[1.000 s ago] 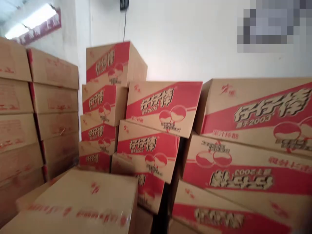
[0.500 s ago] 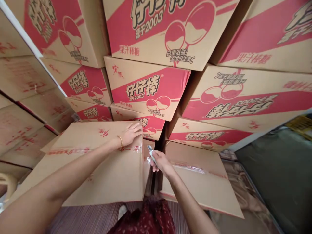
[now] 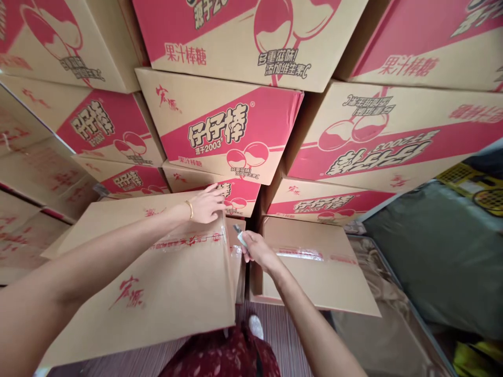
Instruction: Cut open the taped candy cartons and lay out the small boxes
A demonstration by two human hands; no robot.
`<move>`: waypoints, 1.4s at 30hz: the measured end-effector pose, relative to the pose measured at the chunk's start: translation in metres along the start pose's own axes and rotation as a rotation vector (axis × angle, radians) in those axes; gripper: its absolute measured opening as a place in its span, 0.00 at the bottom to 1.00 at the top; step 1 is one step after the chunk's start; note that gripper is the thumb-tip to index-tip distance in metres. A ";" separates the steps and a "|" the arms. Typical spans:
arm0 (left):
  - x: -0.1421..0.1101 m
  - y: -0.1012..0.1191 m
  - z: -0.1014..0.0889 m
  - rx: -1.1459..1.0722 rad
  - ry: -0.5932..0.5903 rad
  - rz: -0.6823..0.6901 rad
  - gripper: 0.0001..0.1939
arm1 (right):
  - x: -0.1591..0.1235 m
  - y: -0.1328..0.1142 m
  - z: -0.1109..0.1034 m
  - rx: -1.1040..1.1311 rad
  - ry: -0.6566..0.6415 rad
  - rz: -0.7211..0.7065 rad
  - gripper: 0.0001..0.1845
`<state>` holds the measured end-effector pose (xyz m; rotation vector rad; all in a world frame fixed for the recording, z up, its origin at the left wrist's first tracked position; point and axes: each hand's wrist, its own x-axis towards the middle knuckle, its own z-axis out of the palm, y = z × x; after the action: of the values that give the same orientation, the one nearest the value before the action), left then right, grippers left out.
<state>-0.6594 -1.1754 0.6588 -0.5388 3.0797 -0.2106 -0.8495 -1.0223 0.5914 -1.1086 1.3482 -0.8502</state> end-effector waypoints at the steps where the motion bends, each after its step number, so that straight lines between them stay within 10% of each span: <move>1: 0.006 0.001 -0.002 -0.026 -0.001 -0.021 0.11 | 0.003 -0.001 0.001 -0.016 -0.018 0.004 0.15; 12: 0.027 -0.002 0.003 -0.099 -0.004 -0.029 0.14 | 0.045 -0.026 0.014 -0.546 0.109 -0.091 0.14; 27: 0.020 0.004 0.014 -0.021 0.177 -0.063 0.12 | 0.018 -0.030 0.000 -0.858 -0.171 -0.157 0.17; 42: 0.006 0.047 -0.011 -0.103 -0.243 -0.147 0.23 | 0.020 -0.020 -0.003 -0.803 -0.095 -0.127 0.17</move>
<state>-0.6817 -1.1320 0.6634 -0.7353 2.8283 0.0134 -0.8481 -1.0473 0.6046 -1.8366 1.5933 -0.3145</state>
